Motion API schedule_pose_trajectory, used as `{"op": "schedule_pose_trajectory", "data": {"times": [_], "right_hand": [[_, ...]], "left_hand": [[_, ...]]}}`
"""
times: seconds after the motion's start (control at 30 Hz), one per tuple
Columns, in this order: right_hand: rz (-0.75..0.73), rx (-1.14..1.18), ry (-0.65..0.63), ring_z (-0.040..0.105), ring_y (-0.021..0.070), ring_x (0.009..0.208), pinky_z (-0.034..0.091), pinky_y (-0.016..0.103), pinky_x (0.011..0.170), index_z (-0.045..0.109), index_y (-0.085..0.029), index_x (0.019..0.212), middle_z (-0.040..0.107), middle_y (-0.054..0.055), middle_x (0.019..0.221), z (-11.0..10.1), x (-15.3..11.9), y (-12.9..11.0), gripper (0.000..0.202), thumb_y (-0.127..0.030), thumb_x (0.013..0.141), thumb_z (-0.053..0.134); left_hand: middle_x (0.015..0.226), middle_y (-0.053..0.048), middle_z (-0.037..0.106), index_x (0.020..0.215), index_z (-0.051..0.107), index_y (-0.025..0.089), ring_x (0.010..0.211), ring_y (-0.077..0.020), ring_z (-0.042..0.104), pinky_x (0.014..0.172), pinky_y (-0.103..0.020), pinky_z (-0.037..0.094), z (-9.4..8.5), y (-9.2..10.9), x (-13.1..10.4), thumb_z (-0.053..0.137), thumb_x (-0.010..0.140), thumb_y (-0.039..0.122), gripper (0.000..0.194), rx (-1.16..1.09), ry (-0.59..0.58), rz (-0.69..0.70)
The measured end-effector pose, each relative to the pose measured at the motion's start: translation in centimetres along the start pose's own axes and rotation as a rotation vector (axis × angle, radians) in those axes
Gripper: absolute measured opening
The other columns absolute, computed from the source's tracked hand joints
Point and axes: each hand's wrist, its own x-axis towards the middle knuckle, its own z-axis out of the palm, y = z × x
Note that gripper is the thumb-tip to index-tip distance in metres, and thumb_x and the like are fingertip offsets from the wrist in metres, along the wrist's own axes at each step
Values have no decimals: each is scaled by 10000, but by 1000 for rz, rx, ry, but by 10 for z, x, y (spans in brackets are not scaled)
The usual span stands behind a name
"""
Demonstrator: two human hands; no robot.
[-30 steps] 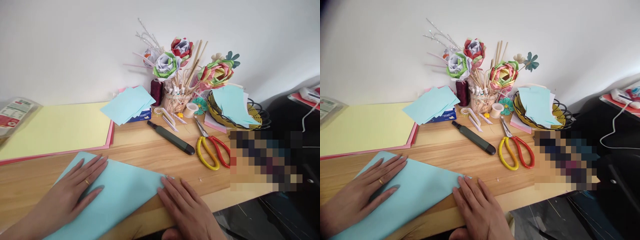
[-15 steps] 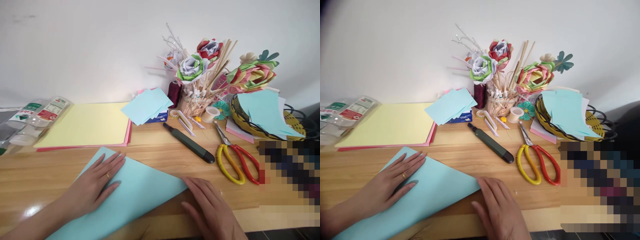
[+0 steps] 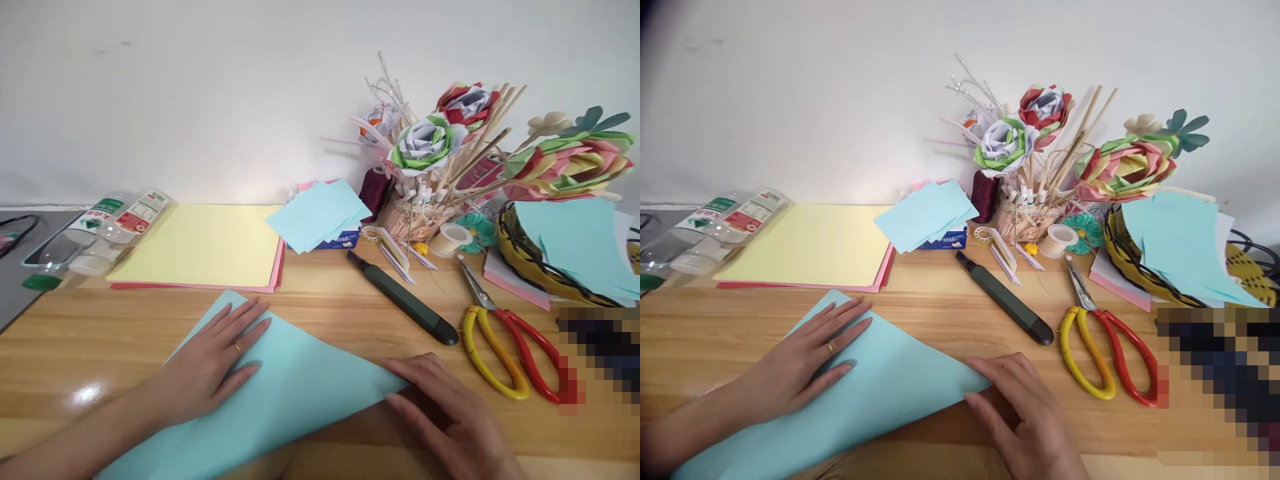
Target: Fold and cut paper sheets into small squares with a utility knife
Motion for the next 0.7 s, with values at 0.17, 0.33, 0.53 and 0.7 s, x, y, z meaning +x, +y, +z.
{"op": "schedule_pose_trajectory", "data": {"times": [0.17, 0.33, 0.53, 0.7], "right_hand": [[68, 10, -59, 639, 144, 733, 543, 236, 633, 641, -266, 1024, 661, 10, 814, 2, 1, 5, 171, -282, 895, 528], [32, -162, -92, 640, 153, 715, 544, 259, 617, 623, -237, 1018, 655, 20, 785, 2, 3, 5, 183, -282, 894, 496], [32, -280, -142, 637, 150, 659, 522, 256, 566, 567, -239, 945, 640, -5, 752, -1, 6, 2, 115, -253, 875, 477], [142, -262, -282, 616, 135, 627, 490, 243, 544, 530, -248, 850, 624, -31, 733, -3, 9, 5, 66, -198, 810, 543]], "left_hand": [[1514, -108, 276, 1475, 227, 218, 1389, -312, 244, 1091, -498, 321, 1, 0, 0, 461, 933, 312, 598, -39, 27, -27], [1481, -103, 316, 1455, 293, 247, 1385, -329, 236, 1084, -483, 344, 1, -2, -1, 503, 910, 336, 590, -77, 43, -42], [1447, -130, 353, 1432, 345, 228, 1348, -336, 311, 1060, -477, 373, -4, -5, 0, 518, 902, 361, 573, -48, 49, -11], [1453, -139, 346, 1444, 318, 242, 1301, -333, 380, 1022, -496, 400, -5, -10, -1, 512, 905, 404, 596, -3, -4, 7]]}}
